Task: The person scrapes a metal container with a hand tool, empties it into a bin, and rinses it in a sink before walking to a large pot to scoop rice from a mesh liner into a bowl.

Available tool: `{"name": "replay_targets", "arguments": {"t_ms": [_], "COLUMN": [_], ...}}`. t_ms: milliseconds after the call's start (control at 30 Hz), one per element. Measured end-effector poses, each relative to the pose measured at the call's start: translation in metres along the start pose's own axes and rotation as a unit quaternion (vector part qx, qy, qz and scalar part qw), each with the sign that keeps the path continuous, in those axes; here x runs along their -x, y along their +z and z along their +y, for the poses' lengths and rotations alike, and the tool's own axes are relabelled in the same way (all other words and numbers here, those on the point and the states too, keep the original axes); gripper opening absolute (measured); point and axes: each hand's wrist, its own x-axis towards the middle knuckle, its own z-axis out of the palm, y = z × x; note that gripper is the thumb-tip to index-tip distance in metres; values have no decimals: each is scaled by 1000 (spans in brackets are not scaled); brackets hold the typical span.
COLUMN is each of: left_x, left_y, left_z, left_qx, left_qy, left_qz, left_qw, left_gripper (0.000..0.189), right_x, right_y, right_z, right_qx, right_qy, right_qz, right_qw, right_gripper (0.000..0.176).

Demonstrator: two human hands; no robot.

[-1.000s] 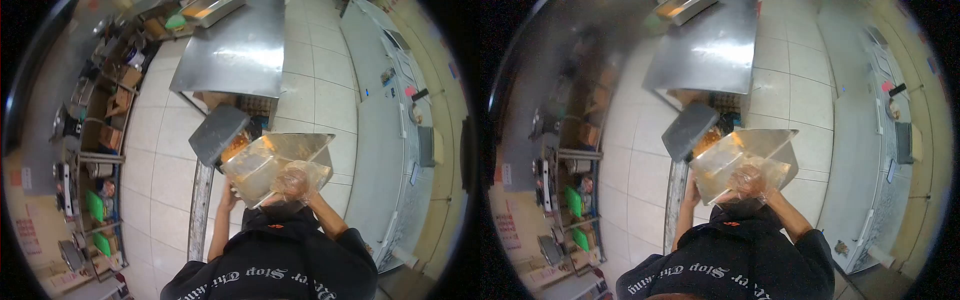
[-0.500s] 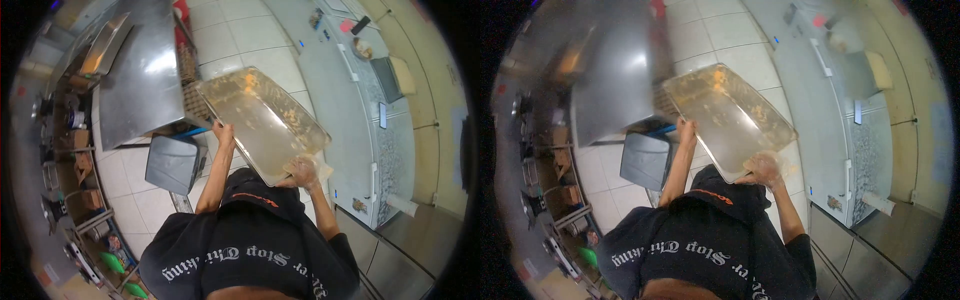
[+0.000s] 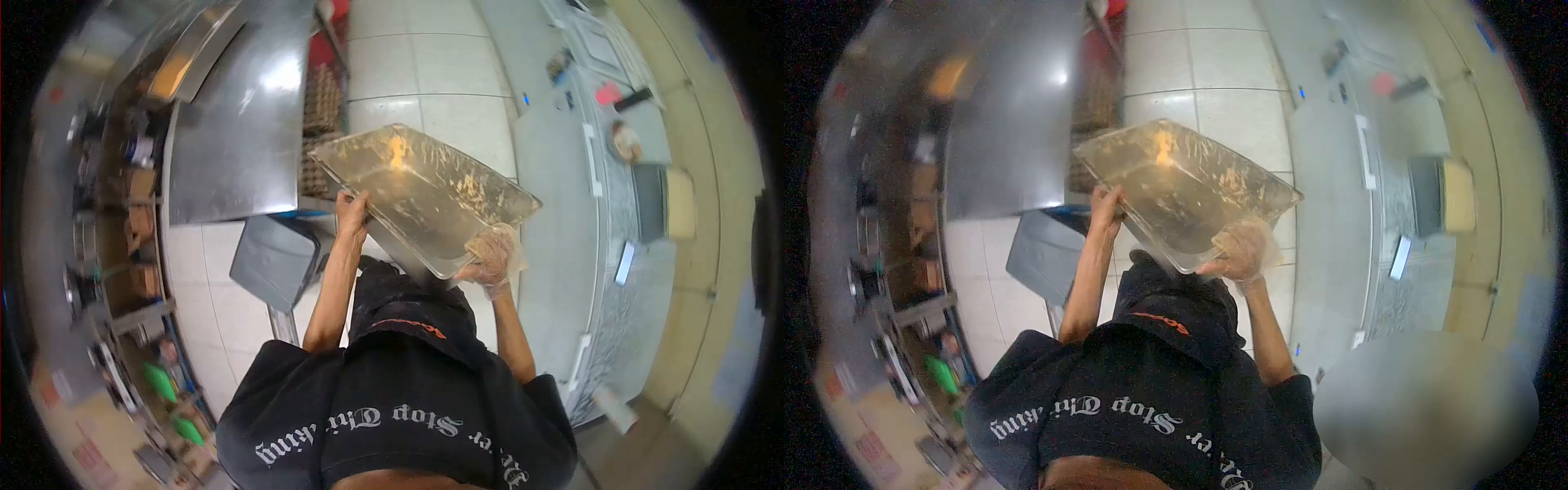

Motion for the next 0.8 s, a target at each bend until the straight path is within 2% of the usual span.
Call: {"name": "replay_targets", "arguments": {"t_ms": [33, 100, 133, 167, 200, 233, 267, 300, 367, 400, 433, 500, 567, 600, 667, 700, 767, 800], "left_x": [-1, -4, 12, 23, 35, 49, 39, 38, 58, 69, 77, 91, 113, 129, 141, 155, 164, 168], "left_y": [-8, -32, -41, -55, -71, -40, -42, -40, -41, -40, -36, -36, -78, -100, -140, -165, -199, -218], "left_z": [-6, -17, -7, -5, -5, -31, -49, -55, -68, -69, -63, -74, -95, -100, -102, -81, -81, -81], "left_qx": [15, 70, 87, 104, 101, 89, 71, 77, 137, 153, 154, 147, 87, -30, -240, -337, -414, -404], "left_qy": [3, -7, -10, 2, -21, -45, 1, 4, 55, 102, 104, 179, 176, 217, 306, 349, 378, 345], "left_qz": [26, 27, -27, 11, 47, 75, 119, 129, 247, 272, 286, 371, 403, 429, 444, 447, 454, 423], "left_qw": [1000, 997, 996, 995, 994, 992, 990, 989, 958, 944, 940, 899, 894, 876, 807, 752, 693, 734], "left_gripper": [24, 20, 20, 20, 16, 13, 16, 16, 20, 20, 20, 18, 18, 21, 29, 33, 37, 42], "right_x": [-13, -38, -50, -60, -65, -65, -72, -74, -69, -67, -67, -50, -45, -46, -57, -74, -82, -80], "right_y": [5, 14, 20, 27, 34, 26, 33, 41, 55, 64, 72, 93, 111, 117, 128, 125, 124, 130], "right_z": [3, 3, 0, -1, 0, 25, 38, 47, 60, 64, 64, 68, 47, 32, 5, -22, -40, -46], "right_qx": [-28, -51, -49, -56, -81, -113, -139, -159, -210, -237, -261, -317, -366, -387, -423, -426, -446, -446], "right_qy": [10, -20, -30, -39, -63, -77, -91, -108, -134, -144, -154, -161, -155, -147, -130, -132, -53, -58], "right_qz": [22, -18, -40, -59, -80, -94, -107, -117, -127, -130, -134, -133, -141, -149, -191, -197, -323, -334], "right_qw": [999, 998, 998, 996, 991, 986, 980, 974, 960, 952, 943, 925, 907, 898, 876, 873, 833, 828], "right_gripper": [53, 51, 49, 48, 48, 48, 47, 47, 47, 46, 46, 46, 46, 46, 45, 45, 36, 36]}}
